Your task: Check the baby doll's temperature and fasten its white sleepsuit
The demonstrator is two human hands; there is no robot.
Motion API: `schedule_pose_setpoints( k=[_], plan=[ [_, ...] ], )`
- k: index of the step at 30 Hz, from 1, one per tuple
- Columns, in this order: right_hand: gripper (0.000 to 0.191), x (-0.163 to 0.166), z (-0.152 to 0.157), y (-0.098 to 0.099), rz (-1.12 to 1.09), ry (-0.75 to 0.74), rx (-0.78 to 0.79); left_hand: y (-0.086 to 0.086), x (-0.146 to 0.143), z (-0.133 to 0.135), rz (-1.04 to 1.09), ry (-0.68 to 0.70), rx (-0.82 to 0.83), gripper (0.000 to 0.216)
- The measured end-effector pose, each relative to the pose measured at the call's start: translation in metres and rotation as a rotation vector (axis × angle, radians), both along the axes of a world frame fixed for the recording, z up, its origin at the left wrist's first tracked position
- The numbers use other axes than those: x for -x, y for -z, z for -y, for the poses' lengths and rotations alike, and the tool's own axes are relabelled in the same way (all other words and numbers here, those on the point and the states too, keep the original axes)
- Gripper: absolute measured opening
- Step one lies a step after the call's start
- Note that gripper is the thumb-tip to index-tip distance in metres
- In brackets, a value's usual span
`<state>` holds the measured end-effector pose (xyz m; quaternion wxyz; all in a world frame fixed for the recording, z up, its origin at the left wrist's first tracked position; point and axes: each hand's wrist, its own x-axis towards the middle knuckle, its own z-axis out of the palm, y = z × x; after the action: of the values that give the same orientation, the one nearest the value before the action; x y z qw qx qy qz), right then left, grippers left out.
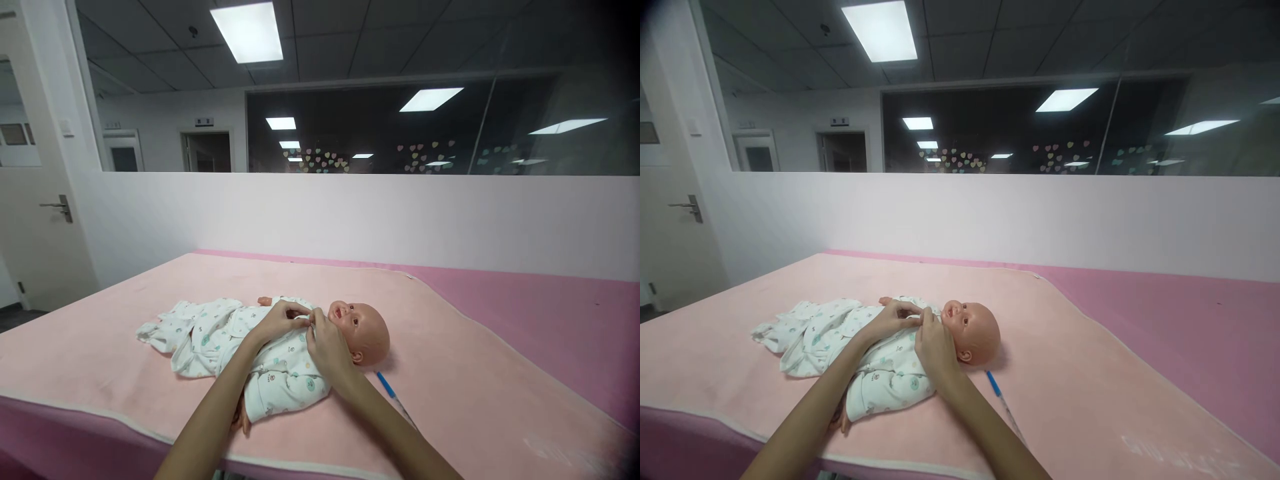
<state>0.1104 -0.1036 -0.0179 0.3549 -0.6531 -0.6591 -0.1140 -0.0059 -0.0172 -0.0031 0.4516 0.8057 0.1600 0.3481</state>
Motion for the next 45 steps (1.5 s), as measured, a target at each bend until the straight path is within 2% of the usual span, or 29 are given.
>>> schedule_pose_setpoints(
  k=[5, 8, 13, 17, 22, 24, 33, 45],
  plan=[
    [0.010, -0.006, 0.002, 0.009, -0.176, -0.107, -0.199, 0.001, 0.001, -0.002, 0.012, -0.008, 0.061, 0.030],
    [0.011, -0.008, 0.001, 0.015, -0.158, -0.135, -0.269, 0.000, 0.003, -0.002, 0.029, -0.001, 0.089, 0.028],
    [0.018, -0.007, -0.002, 0.022, -0.099, -0.126, -0.331, -0.005, 0.005, 0.002, 0.019, 0.094, 0.079, 0.024],
    [0.020, -0.007, -0.002, 0.022, -0.093, -0.125, -0.339, -0.007, 0.006, 0.003, -0.007, 0.104, 0.067, 0.025],
    [0.018, -0.007, -0.002, 0.019, -0.100, -0.129, -0.323, -0.003, 0.007, -0.001, -0.099, 0.103, -0.032, 0.040],
    [0.017, -0.006, -0.001, 0.019, -0.106, -0.115, -0.315, -0.001, 0.007, -0.003, -0.106, 0.089, -0.055, 0.040],
    [0.017, -0.002, -0.002, 0.019, -0.115, -0.098, -0.303, -0.001, 0.006, -0.002, -0.053, 0.099, 0.022, 0.036],
    [0.017, -0.002, -0.003, 0.021, -0.169, -0.105, -0.305, 0.002, 0.005, -0.003, -0.040, 0.003, 0.020, 0.031]
  ],
)
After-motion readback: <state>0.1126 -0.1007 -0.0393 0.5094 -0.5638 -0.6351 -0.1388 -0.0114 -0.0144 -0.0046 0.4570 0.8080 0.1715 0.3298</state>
